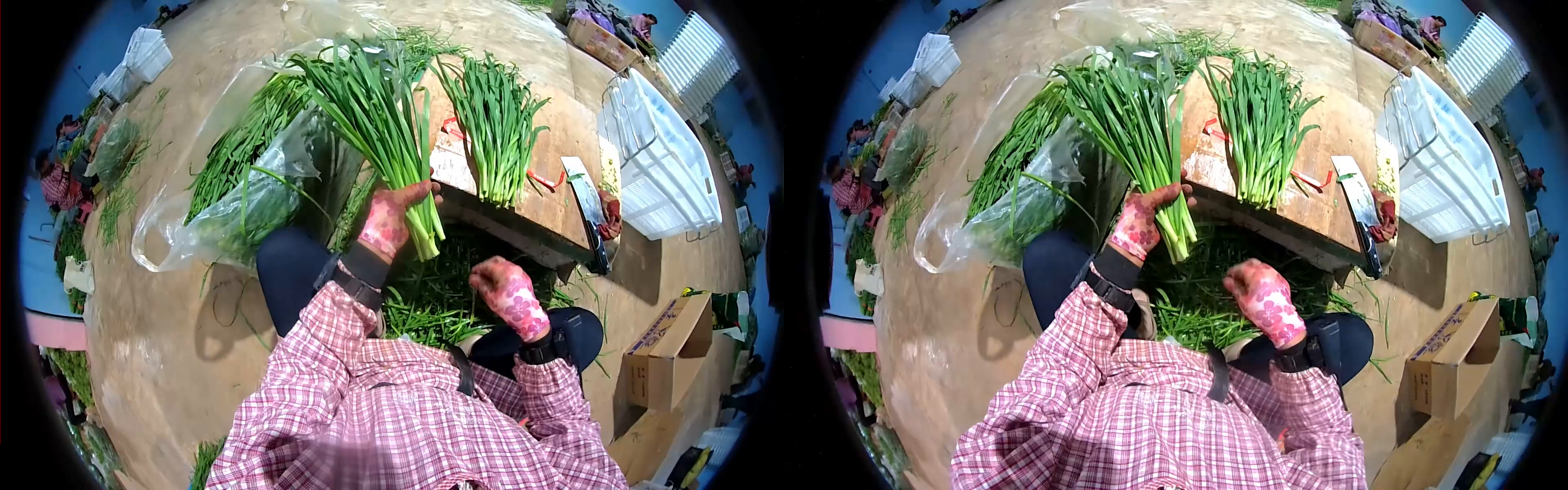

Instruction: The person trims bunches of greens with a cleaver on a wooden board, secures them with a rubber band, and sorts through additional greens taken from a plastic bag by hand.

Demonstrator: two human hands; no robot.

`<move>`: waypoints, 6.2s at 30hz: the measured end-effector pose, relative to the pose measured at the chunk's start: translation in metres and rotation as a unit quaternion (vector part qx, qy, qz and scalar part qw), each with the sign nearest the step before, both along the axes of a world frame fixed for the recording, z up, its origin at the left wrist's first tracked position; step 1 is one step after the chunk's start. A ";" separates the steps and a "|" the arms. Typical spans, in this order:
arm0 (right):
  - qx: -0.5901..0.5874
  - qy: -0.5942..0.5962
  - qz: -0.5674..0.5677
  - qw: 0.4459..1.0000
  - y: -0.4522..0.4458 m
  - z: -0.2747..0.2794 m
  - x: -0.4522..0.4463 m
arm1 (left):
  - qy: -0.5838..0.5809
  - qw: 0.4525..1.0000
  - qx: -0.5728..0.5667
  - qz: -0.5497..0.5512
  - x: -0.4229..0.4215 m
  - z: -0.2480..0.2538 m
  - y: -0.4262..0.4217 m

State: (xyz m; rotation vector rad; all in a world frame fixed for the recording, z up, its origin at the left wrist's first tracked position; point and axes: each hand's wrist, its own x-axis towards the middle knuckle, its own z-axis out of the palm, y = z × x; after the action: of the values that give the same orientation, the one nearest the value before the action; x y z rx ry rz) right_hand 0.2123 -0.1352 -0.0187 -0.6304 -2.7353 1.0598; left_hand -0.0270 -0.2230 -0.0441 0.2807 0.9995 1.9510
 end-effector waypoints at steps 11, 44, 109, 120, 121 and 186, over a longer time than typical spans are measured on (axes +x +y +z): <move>-0.151 0.188 -0.233 0.942 -0.033 0.000 -0.074 | -0.028 0.999 -0.014 0.032 0.022 -0.004 0.002; -0.368 0.137 -0.083 0.916 -0.029 0.006 -0.042 | 0.050 0.995 -0.085 0.014 0.022 0.001 -0.004; -0.569 0.325 -0.061 0.752 0.027 0.036 -0.071 | -0.370 0.872 0.201 -0.251 0.057 -0.052 -0.002; -0.695 0.268 0.096 0.660 -0.018 0.061 0.004 | -0.309 0.941 0.060 -0.127 0.064 -0.056 0.006; -0.686 0.264 0.077 0.673 -0.022 0.062 0.006 | -0.302 0.938 0.092 -0.146 0.066 -0.039 0.003; -0.400 0.230 -0.221 0.859 0.070 0.033 -0.060 | -0.244 0.944 -0.005 -0.224 0.073 -0.020 -0.009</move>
State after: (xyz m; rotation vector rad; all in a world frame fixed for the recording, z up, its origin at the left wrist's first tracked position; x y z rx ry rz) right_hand 0.1528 -0.0649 0.0147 -0.8859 -1.5618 1.8907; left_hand 0.0463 -0.2324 -0.0642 0.0057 0.5575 1.4916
